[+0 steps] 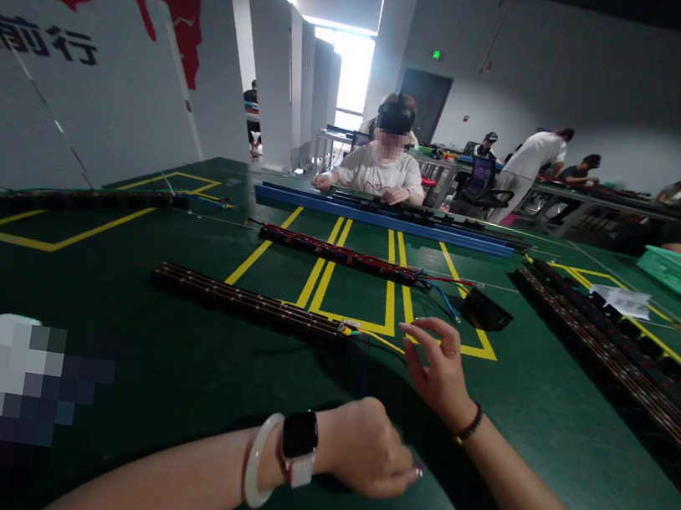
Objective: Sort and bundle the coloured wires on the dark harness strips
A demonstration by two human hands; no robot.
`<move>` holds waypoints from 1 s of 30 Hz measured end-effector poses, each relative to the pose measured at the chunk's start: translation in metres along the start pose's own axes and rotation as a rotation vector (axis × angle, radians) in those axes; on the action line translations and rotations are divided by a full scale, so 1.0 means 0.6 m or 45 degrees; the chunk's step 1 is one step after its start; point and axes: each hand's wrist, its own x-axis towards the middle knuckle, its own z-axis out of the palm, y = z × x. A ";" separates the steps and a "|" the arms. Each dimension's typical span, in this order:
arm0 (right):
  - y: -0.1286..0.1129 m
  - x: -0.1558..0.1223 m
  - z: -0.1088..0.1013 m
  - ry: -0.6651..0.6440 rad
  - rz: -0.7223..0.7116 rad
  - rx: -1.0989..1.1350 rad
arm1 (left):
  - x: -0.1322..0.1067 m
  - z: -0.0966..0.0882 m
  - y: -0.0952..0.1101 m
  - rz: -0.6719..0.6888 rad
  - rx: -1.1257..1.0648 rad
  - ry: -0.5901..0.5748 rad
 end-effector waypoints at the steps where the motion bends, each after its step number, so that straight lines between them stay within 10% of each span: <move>1: -0.024 0.008 -0.006 -0.006 -0.132 0.009 | -0.002 0.012 0.006 0.129 0.038 -0.028; 5: -0.119 0.052 -0.010 -0.305 -0.674 0.157 | -0.013 0.052 0.019 0.479 0.041 -0.006; 10: -0.175 0.102 0.045 -0.529 -0.827 -0.054 | -0.018 0.070 0.014 0.622 0.027 0.089; 19: -0.094 0.049 0.096 -0.573 -0.044 -0.655 | -0.017 0.052 0.001 0.486 -0.088 0.063; 30: 0.007 0.028 0.079 -0.982 0.405 -0.499 | -0.018 0.041 0.004 0.366 -0.173 -0.001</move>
